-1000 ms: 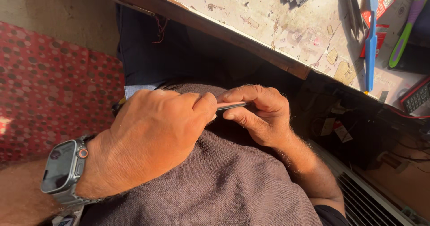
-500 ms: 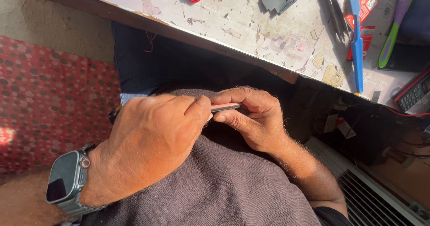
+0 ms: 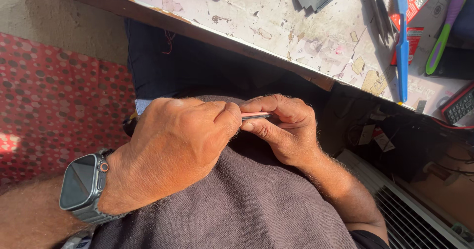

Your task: The person uses tweezers to adjust a small component inside a red phone case, then cleans a black phone part with a toothbrush. They receive a smartphone from another person, inspect it, and wipe its screen with a cloth.

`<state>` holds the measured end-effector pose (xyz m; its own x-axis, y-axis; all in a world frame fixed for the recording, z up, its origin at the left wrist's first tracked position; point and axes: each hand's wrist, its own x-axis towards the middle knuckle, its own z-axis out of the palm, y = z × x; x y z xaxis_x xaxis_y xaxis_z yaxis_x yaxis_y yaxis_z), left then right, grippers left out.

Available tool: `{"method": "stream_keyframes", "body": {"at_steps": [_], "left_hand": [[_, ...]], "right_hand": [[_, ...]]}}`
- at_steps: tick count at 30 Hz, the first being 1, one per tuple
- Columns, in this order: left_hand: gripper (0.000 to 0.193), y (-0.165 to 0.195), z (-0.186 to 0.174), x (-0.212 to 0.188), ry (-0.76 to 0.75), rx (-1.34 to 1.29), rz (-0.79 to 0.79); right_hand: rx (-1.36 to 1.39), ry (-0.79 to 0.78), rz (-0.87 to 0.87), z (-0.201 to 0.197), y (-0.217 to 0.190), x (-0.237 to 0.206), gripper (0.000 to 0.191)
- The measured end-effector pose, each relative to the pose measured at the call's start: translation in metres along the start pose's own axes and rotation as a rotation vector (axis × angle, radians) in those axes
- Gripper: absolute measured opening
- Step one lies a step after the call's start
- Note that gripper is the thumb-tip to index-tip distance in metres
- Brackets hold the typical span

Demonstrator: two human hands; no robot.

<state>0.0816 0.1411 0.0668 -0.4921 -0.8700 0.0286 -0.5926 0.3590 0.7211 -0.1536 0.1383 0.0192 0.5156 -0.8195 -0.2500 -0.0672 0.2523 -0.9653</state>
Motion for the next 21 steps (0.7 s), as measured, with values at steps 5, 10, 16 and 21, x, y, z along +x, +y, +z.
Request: {"method": "stream_keyframes", "body": {"at_steps": [5,10,16,21], "left_hand": [[0.017,-0.002,0.003,0.002,0.008,0.007,0.030],[0.011,-0.007,0.006,0.004,-0.027,0.023,0.054],[0.017,-0.010,0.012,0.002,-0.069,0.012,0.028],[0.012,-0.010,0.016,0.000,-0.026,0.016,0.051]], "right_hand": [[-0.004,0.006,-0.007,-0.002,0.002,0.000,0.017],[0.023,0.013,-0.002,-0.002,0.004,0.000,0.016],[0.042,0.022,0.000,-0.001,0.007,-0.002,0.016],[0.024,0.010,-0.016,0.000,0.009,-0.003,0.016]]}}
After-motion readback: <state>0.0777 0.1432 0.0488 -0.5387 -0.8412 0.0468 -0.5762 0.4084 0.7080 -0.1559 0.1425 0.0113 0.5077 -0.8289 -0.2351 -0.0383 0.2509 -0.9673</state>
